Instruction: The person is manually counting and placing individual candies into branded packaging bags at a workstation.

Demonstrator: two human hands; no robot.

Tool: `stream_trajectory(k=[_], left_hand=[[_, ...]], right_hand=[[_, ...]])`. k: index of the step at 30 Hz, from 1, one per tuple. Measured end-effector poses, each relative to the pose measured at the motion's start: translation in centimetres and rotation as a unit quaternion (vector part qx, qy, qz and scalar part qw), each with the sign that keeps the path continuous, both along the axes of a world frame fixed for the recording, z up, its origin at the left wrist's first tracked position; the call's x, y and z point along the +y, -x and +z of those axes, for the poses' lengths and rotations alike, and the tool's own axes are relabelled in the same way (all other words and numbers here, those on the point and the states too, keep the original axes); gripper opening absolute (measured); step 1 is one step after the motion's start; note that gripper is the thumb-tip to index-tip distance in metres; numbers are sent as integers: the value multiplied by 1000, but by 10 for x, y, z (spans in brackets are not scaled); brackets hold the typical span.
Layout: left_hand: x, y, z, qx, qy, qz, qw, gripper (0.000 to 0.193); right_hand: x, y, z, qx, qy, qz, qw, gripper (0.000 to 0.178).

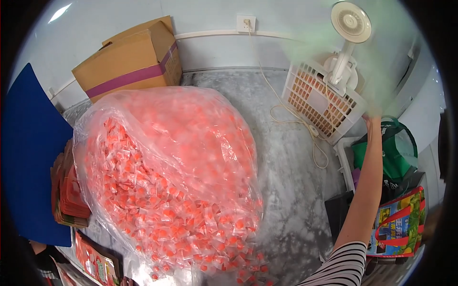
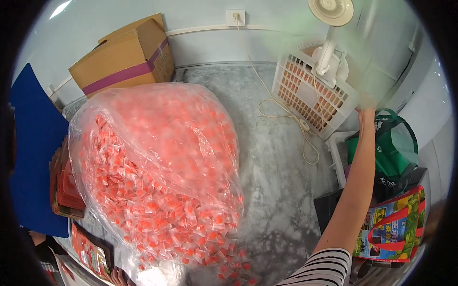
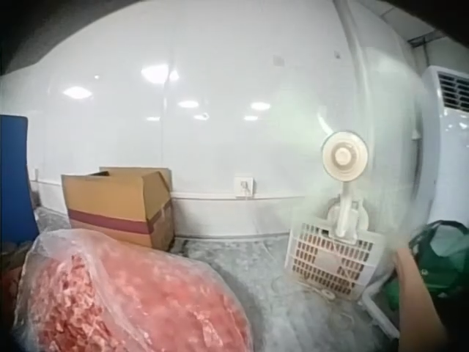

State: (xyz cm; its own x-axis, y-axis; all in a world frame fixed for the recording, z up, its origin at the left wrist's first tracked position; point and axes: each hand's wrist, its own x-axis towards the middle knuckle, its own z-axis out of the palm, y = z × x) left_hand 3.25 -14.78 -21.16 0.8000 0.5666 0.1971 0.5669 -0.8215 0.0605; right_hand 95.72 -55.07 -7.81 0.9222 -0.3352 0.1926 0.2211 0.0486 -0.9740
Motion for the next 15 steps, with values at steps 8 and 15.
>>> stream_trajectory(k=[8, 15], left_hand=[[-1, -2, 2, -27, 6, 3, 1000, 51], [0, 3, -6, 2, -17, 4, 1000, 53]], right_hand=[[-19, -35, -20, -15, 213, -156, 964, 40], [-59, -69, -32, -38, 184, -132, 973, 41]])
